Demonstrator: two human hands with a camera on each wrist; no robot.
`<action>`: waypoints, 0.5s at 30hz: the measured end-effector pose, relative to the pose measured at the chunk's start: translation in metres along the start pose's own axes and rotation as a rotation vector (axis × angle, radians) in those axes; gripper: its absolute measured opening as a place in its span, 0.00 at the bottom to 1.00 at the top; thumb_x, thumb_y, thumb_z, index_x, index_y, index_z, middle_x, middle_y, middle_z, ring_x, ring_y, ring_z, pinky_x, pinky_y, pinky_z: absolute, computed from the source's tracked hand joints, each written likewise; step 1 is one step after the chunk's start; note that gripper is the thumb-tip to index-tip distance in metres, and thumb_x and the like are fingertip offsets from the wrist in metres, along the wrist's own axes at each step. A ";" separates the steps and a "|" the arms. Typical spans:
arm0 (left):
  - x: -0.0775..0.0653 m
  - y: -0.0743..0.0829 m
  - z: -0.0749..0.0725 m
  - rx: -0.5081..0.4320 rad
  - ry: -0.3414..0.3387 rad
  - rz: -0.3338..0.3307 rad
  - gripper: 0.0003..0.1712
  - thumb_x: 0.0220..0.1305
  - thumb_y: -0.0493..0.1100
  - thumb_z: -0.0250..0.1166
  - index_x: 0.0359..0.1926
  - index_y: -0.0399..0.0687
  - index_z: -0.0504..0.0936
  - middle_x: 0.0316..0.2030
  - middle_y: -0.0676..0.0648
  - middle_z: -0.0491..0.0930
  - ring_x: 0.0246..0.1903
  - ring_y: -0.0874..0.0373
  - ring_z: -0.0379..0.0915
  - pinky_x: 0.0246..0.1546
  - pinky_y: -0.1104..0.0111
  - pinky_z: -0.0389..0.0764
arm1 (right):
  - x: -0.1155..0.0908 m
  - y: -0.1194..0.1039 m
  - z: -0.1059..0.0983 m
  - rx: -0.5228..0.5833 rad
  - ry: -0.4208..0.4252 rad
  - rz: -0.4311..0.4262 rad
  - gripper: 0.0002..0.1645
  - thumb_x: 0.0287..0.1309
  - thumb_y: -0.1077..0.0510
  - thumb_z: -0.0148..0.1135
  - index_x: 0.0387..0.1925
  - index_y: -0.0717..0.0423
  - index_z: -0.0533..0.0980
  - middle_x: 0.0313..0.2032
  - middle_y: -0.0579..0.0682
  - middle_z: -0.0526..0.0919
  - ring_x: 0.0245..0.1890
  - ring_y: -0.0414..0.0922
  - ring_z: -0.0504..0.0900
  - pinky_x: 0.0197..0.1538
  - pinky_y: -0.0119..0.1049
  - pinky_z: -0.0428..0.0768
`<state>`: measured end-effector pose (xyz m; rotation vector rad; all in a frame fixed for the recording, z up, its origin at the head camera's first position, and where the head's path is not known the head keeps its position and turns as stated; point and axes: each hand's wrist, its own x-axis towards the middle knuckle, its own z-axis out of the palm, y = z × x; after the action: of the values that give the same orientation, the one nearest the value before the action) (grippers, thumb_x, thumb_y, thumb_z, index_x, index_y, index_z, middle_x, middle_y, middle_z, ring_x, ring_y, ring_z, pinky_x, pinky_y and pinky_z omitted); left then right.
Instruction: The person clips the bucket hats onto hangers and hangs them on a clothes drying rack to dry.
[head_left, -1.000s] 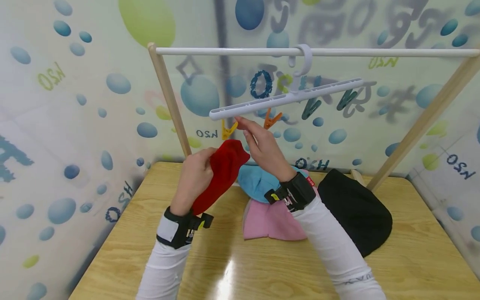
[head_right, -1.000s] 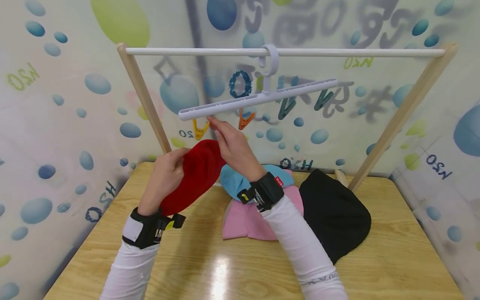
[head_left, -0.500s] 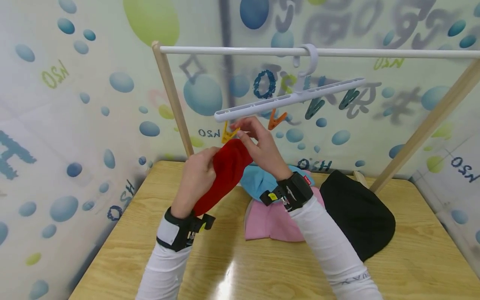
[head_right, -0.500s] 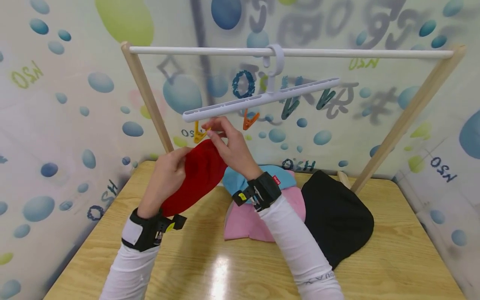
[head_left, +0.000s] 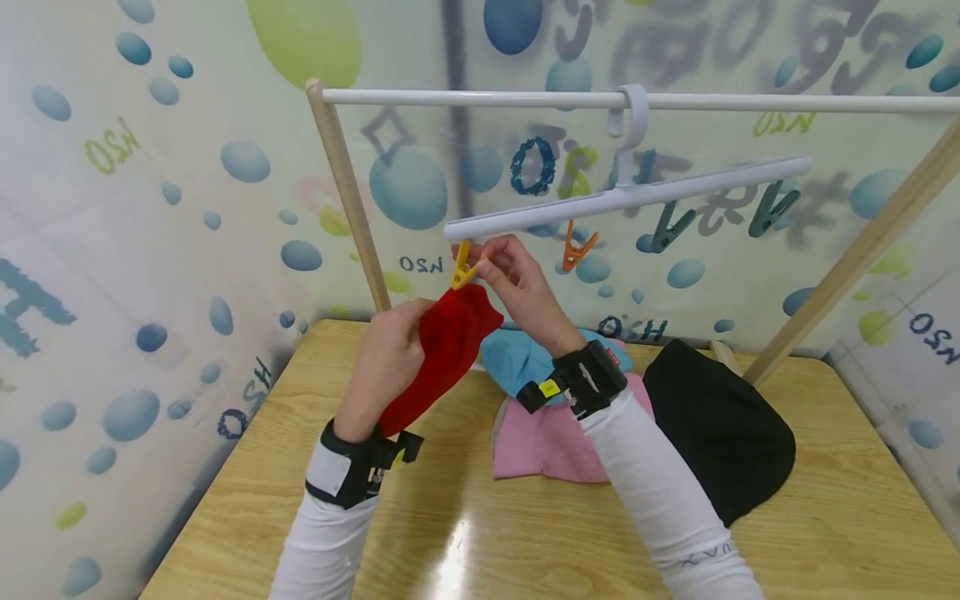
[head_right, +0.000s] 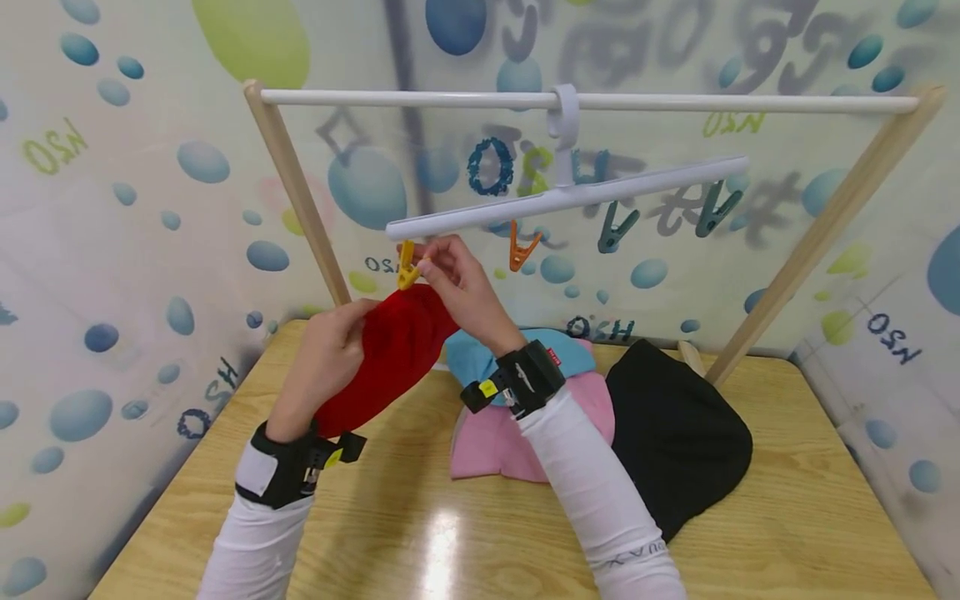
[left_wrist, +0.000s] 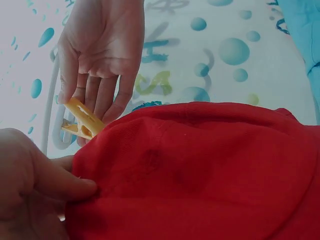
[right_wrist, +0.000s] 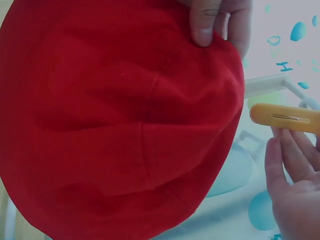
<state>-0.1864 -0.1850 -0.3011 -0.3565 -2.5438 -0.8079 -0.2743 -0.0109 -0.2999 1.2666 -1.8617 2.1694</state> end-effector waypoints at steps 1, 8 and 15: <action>0.000 0.000 0.000 0.002 -0.008 -0.002 0.20 0.56 0.23 0.46 0.46 0.35 0.78 0.39 0.35 0.82 0.34 0.45 0.77 0.37 0.53 0.82 | 0.000 0.000 0.000 0.011 0.003 0.008 0.11 0.65 0.66 0.44 0.46 0.69 0.59 0.59 0.68 0.69 0.59 0.51 0.70 0.60 0.49 0.70; -0.001 0.002 0.000 0.035 -0.077 0.003 0.18 0.57 0.27 0.54 0.48 0.39 0.78 0.40 0.37 0.83 0.34 0.46 0.77 0.37 0.53 0.82 | 0.000 -0.001 -0.001 -0.041 -0.011 0.035 0.22 0.66 0.64 0.45 0.61 0.61 0.62 0.56 0.67 0.72 0.56 0.51 0.71 0.61 0.50 0.68; 0.001 0.003 0.002 0.062 -0.115 0.032 0.17 0.58 0.28 0.54 0.48 0.39 0.78 0.40 0.38 0.83 0.34 0.47 0.78 0.37 0.54 0.82 | -0.001 -0.002 0.001 -0.058 0.009 0.104 0.21 0.66 0.63 0.45 0.59 0.62 0.64 0.53 0.66 0.73 0.53 0.50 0.72 0.60 0.49 0.70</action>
<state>-0.1870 -0.1817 -0.3003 -0.4346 -2.6560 -0.7138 -0.2717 -0.0109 -0.2986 1.1737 -2.0146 2.1477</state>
